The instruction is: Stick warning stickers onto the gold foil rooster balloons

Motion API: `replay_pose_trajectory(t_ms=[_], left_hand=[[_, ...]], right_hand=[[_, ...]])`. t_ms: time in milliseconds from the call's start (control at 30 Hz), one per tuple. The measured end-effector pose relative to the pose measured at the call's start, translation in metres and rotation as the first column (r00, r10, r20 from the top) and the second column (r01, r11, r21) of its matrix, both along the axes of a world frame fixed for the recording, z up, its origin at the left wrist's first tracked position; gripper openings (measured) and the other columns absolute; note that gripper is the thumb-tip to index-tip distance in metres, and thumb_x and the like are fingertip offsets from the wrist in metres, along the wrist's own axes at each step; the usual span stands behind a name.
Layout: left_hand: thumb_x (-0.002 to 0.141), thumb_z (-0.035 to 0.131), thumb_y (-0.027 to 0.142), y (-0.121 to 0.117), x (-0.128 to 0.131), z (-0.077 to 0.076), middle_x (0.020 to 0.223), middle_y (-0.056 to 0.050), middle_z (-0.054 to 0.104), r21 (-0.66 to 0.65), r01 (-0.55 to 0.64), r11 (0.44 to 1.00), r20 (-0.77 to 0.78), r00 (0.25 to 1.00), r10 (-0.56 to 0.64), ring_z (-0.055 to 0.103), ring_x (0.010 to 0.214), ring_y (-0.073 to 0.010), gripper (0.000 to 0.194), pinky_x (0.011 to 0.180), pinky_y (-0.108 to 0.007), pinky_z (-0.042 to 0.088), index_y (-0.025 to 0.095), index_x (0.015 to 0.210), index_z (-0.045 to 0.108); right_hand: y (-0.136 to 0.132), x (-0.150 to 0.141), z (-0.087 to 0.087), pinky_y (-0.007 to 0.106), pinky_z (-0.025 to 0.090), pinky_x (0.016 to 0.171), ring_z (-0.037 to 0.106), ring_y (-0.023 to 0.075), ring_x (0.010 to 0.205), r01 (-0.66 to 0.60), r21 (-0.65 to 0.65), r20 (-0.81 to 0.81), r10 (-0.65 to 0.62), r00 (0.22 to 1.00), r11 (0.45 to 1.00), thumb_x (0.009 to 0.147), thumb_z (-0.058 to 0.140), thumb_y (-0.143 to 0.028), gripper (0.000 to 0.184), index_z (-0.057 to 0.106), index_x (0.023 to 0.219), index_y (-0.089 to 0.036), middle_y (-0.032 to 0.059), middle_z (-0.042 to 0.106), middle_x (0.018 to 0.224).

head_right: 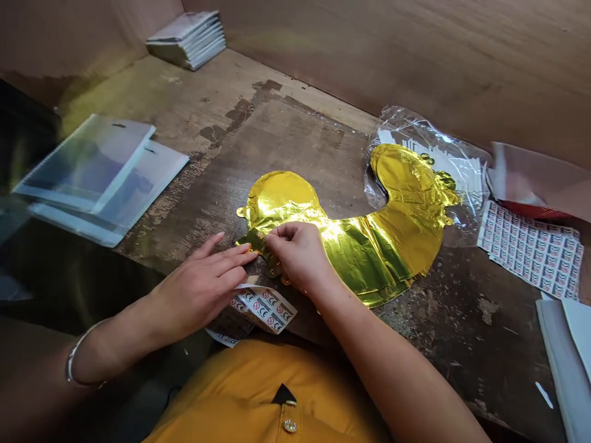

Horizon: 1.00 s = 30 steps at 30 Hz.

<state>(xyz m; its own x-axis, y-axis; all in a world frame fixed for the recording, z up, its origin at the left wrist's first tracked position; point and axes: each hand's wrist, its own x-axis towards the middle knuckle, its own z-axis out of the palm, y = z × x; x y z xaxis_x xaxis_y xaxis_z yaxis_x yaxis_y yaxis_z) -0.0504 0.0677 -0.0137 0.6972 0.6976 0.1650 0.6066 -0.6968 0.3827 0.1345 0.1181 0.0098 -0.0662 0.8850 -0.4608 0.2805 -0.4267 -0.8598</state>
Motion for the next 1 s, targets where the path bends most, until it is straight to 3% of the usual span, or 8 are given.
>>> replay_pose_trajectory(t_ms=[333,667,1000], left_hand=[[0.089,0.041,0.011,0.001,0.0,0.001,0.129,-0.015,0.061,-0.037,-0.002,0.999,0.042,0.999,0.004,0.052,0.127,-0.03,0.017,0.111,-0.06,0.026,0.015,0.09,0.058],[0.092,0.042,0.013,0.0,-0.001,-0.005,0.129,-0.011,0.062,-0.003,-0.02,1.0,0.06,0.998,0.02,0.052,0.127,-0.0276,0.016,0.112,-0.057,0.028,0.016,0.092,0.057],[0.092,0.042,0.013,0.001,0.0,-0.004,0.129,-0.012,0.062,0.014,-0.021,1.0,0.071,0.997,0.02,0.053,0.126,-0.0274,0.015,0.11,-0.058,0.029,0.015,0.092,0.057]], right_hand=[[-0.002,0.0,0.008,0.02,0.027,0.036,0.039,0.0058,0.035,-0.009,0.043,0.073,0.006,0.997,0.999,0.071,0.065,-0.04,0.025,0.058,0.066,-0.016,-0.005,0.05,0.044],[-0.002,-0.01,0.001,0.019,0.028,0.037,0.037,0.0045,0.034,0.002,-0.035,0.128,0.003,0.992,0.999,0.07,0.064,-0.031,0.018,0.058,0.063,-0.015,-0.0069,0.047,0.041],[-0.004,-0.012,-0.003,0.019,0.029,0.035,0.038,0.0048,0.035,0.041,-0.014,0.114,-0.04,0.993,0.999,0.067,0.066,-0.032,0.018,0.059,0.062,-0.016,-0.0064,0.049,0.042]])
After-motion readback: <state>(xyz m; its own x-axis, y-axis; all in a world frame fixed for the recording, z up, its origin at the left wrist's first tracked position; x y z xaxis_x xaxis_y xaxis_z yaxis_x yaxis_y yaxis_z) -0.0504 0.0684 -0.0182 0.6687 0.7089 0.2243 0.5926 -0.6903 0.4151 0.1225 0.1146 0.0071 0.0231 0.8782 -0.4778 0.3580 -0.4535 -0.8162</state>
